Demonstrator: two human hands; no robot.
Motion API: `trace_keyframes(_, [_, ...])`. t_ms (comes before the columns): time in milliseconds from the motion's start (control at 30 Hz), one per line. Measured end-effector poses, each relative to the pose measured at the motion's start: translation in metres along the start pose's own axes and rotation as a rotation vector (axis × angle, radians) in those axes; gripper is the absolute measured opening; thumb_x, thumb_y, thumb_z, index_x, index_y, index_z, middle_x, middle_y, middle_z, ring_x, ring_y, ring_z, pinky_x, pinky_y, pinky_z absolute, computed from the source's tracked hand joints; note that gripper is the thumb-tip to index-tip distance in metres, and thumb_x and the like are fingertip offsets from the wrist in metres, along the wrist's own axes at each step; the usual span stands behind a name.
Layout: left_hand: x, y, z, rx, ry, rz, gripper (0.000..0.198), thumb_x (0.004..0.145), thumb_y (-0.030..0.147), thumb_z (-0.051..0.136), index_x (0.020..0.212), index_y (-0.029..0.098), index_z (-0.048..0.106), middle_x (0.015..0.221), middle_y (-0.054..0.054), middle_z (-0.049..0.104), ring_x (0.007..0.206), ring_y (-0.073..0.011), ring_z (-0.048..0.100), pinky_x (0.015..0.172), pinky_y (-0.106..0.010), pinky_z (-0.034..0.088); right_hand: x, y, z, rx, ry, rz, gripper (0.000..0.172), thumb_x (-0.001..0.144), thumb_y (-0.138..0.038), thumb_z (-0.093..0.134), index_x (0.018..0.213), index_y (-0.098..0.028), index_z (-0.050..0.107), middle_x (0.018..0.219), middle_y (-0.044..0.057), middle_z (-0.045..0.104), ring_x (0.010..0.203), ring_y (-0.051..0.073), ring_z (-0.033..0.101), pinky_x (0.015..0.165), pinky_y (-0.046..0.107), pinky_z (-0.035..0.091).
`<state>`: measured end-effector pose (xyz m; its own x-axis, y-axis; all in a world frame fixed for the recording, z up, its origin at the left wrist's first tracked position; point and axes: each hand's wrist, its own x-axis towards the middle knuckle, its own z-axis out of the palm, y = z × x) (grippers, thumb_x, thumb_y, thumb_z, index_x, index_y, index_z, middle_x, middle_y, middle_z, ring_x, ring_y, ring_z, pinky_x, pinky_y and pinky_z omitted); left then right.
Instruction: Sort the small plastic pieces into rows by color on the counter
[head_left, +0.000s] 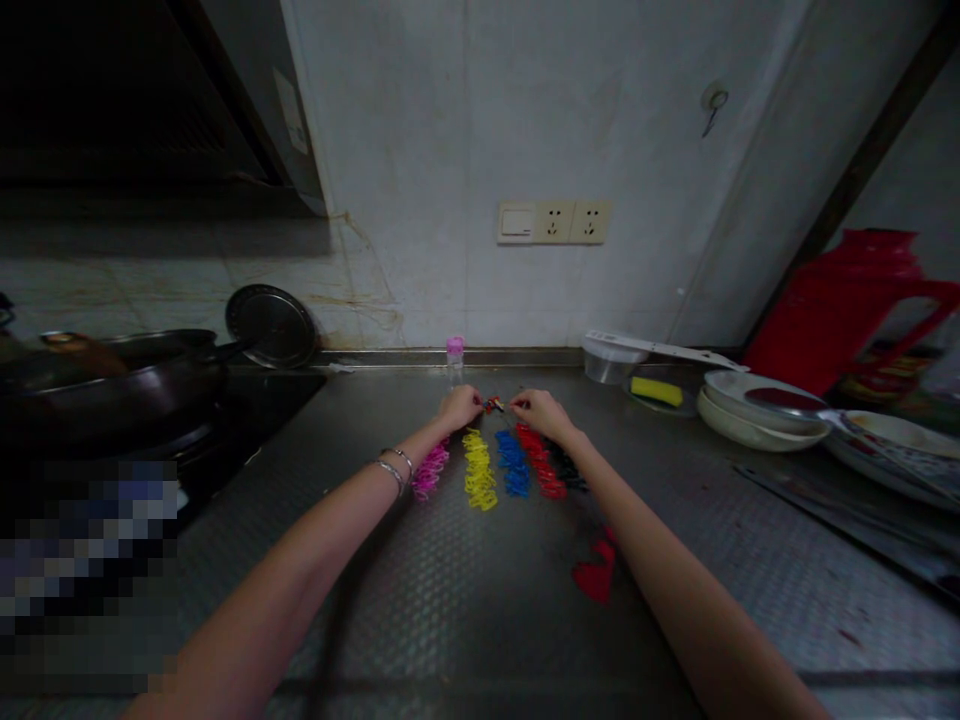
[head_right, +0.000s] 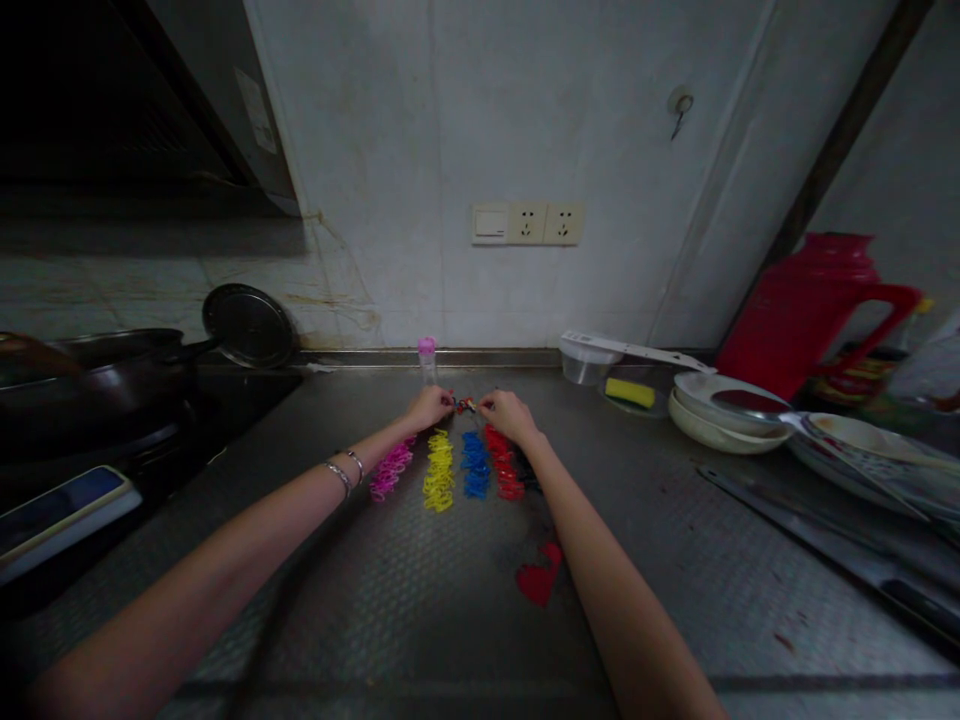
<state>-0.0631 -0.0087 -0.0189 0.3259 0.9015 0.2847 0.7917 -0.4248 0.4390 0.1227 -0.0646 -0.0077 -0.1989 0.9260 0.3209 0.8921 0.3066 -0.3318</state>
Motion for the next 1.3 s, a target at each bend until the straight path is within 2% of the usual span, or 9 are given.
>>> trace_keyframes(333, [-0.004,-0.004,-0.003,-0.104,-0.024,0.046,0.021,0.066,0.023,0.055,0.076,0.012,0.069,0.067,-0.005,0.065,0.06,-0.0131,0.054,0.057,-0.023,0.038,0.003,-0.002,0.0,-0.023,0.007,-0.007,0.025,0.079,-0.031,0.048,0.09,-0.022,0.068,0.09,0.005,0.068,0.08,0.015,0.06,0.068,0.02,0.041])
trace_keyframes(533, [-0.019,-0.003,-0.02,-0.172,-0.069,0.127,0.021,0.066,0.021,0.054,0.076,0.011,0.069,0.07,-0.004,0.066,0.064,-0.0124,0.056,0.06,-0.021,0.04,0.002,-0.004,-0.002,-0.018,0.018,-0.026,0.024,0.078,-0.029,0.049,0.09,-0.023,0.069,0.091,0.004,0.068,0.082,0.016,0.06,0.068,0.021,0.041])
trace_keyframes(733, [-0.033,-0.014,-0.034,-0.169,-0.149,0.16,0.021,0.064,0.02,0.054,0.074,0.01,0.07,0.07,-0.004,0.067,0.063,-0.0126,0.056,0.06,-0.021,0.04,0.002,-0.006,-0.002,-0.021,0.016,-0.04,0.026,0.078,-0.032,0.048,0.092,-0.022,0.068,0.09,0.005,0.069,0.08,0.016,0.06,0.065,0.021,0.04])
trace_keyframes(1067, [-0.042,-0.02,-0.032,-0.251,-0.184,0.156,0.023,0.063,0.02,0.054,0.076,0.009,0.069,0.071,-0.004,0.066,0.063,-0.0117,0.056,0.06,-0.02,0.041,0.001,-0.012,0.005,-0.022,-0.006,-0.091,0.025,0.079,-0.032,0.049,0.091,-0.021,0.069,0.088,0.005,0.069,0.078,0.016,0.06,0.063,0.019,0.039])
trace_keyframes(1200, [-0.036,-0.014,-0.029,-0.218,-0.174,0.156,0.022,0.064,0.02,0.053,0.076,0.009,0.069,0.068,-0.003,0.066,0.062,-0.0116,0.055,0.059,-0.019,0.04,0.001,-0.012,0.002,-0.025,0.005,-0.061,0.026,0.079,-0.033,0.048,0.093,-0.022,0.068,0.088,0.005,0.069,0.077,0.015,0.06,0.063,0.02,0.04])
trace_keyframes(1300, [-0.03,-0.003,-0.024,-0.176,-0.192,0.216,0.022,0.064,0.018,0.052,0.075,0.01,0.069,0.069,-0.002,0.065,0.063,-0.0116,0.055,0.061,-0.019,0.04,0.001,-0.01,-0.001,-0.024,0.014,-0.041,0.026,0.079,-0.033,0.049,0.092,-0.022,0.068,0.09,0.005,0.069,0.079,0.015,0.06,0.066,0.02,0.04])
